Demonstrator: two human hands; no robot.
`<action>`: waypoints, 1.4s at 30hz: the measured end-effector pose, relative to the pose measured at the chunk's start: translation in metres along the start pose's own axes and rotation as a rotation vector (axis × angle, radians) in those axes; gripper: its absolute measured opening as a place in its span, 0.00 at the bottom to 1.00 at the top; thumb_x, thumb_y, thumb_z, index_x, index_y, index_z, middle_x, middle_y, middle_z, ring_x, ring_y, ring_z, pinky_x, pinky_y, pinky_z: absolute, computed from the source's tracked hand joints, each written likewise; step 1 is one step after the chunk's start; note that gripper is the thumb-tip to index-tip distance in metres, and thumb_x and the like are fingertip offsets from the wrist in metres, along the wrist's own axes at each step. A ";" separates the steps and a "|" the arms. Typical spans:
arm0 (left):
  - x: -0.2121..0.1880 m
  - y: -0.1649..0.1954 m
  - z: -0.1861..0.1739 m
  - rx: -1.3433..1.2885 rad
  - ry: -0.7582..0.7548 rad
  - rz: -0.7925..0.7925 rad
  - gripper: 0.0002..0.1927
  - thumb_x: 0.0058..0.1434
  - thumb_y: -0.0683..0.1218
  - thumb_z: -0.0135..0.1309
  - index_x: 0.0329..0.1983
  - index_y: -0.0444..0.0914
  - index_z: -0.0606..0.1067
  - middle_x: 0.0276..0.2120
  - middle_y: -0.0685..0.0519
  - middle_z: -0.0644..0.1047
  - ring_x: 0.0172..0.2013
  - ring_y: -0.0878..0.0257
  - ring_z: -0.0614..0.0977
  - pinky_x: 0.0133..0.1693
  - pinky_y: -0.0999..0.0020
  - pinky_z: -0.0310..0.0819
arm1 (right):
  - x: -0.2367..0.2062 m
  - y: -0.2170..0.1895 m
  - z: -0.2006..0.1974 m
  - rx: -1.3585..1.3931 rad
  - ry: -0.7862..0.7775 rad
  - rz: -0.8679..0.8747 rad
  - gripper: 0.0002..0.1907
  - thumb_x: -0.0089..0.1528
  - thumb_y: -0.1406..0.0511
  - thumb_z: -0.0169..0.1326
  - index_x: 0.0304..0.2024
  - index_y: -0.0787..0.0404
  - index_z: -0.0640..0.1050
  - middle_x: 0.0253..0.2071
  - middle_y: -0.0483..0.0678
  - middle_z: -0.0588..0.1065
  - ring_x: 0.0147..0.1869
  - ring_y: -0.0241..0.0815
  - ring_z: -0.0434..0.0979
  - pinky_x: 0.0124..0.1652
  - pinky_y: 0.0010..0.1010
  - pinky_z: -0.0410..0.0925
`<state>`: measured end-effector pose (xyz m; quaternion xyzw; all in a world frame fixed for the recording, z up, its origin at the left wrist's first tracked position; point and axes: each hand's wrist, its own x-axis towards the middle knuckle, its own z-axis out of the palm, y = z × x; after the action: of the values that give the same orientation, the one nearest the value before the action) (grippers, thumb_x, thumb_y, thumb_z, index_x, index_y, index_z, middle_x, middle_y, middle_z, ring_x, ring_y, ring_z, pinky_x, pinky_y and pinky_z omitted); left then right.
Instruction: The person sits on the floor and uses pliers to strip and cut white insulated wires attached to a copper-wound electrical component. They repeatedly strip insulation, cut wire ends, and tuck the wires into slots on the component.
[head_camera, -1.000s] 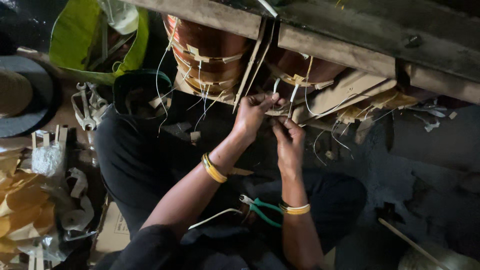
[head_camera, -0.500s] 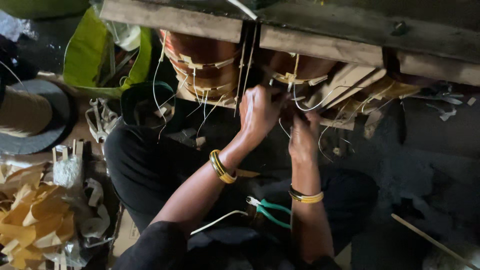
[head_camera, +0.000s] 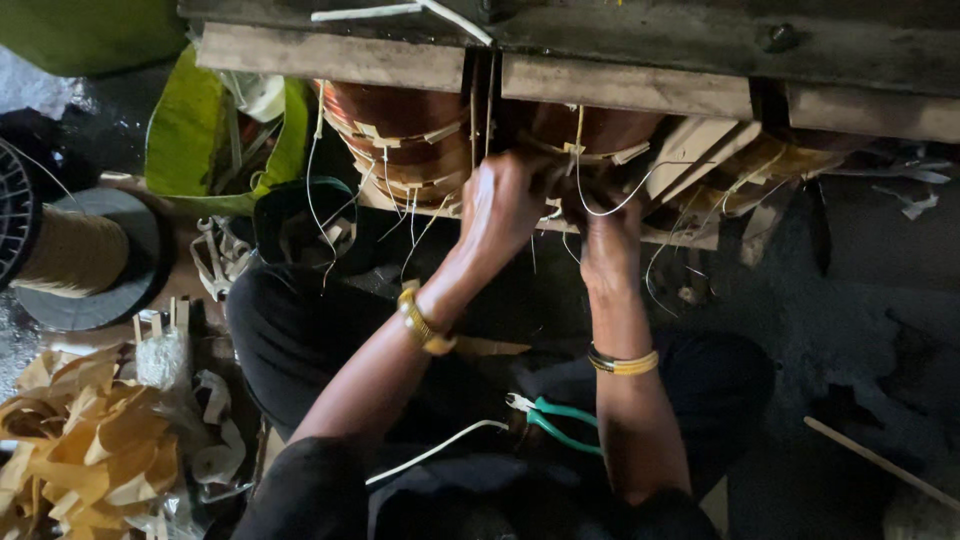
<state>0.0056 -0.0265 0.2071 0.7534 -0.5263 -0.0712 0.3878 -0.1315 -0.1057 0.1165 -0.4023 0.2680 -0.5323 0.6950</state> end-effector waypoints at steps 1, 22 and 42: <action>-0.005 -0.005 -0.010 0.091 -0.034 0.110 0.12 0.59 0.43 0.60 0.45 0.43 0.85 0.43 0.45 0.81 0.30 0.48 0.84 0.30 0.56 0.77 | -0.001 -0.002 0.002 -0.045 -0.001 0.006 0.09 0.63 0.68 0.62 0.45 0.65 0.81 0.42 0.46 0.81 0.45 0.37 0.81 0.46 0.29 0.74; 0.002 -0.021 0.019 -0.140 0.055 0.183 0.10 0.58 0.44 0.60 0.43 0.41 0.82 0.33 0.44 0.82 0.35 0.46 0.84 0.36 0.55 0.78 | -0.019 0.020 -0.011 -0.578 0.018 -0.297 0.11 0.64 0.76 0.54 0.48 0.66 0.80 0.43 0.47 0.77 0.43 0.35 0.74 0.43 0.27 0.68; 0.008 -0.027 0.011 -0.200 -0.064 0.348 0.12 0.62 0.42 0.57 0.49 0.40 0.80 0.36 0.43 0.82 0.37 0.45 0.84 0.37 0.56 0.79 | -0.008 0.033 0.000 -0.193 0.198 -0.052 0.19 0.62 0.74 0.49 0.56 0.65 0.73 0.48 0.48 0.78 0.49 0.42 0.78 0.49 0.34 0.69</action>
<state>0.0232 -0.0354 0.1840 0.6061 -0.6508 -0.0791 0.4504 -0.1161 -0.0948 0.0884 -0.4196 0.3744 -0.5590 0.6093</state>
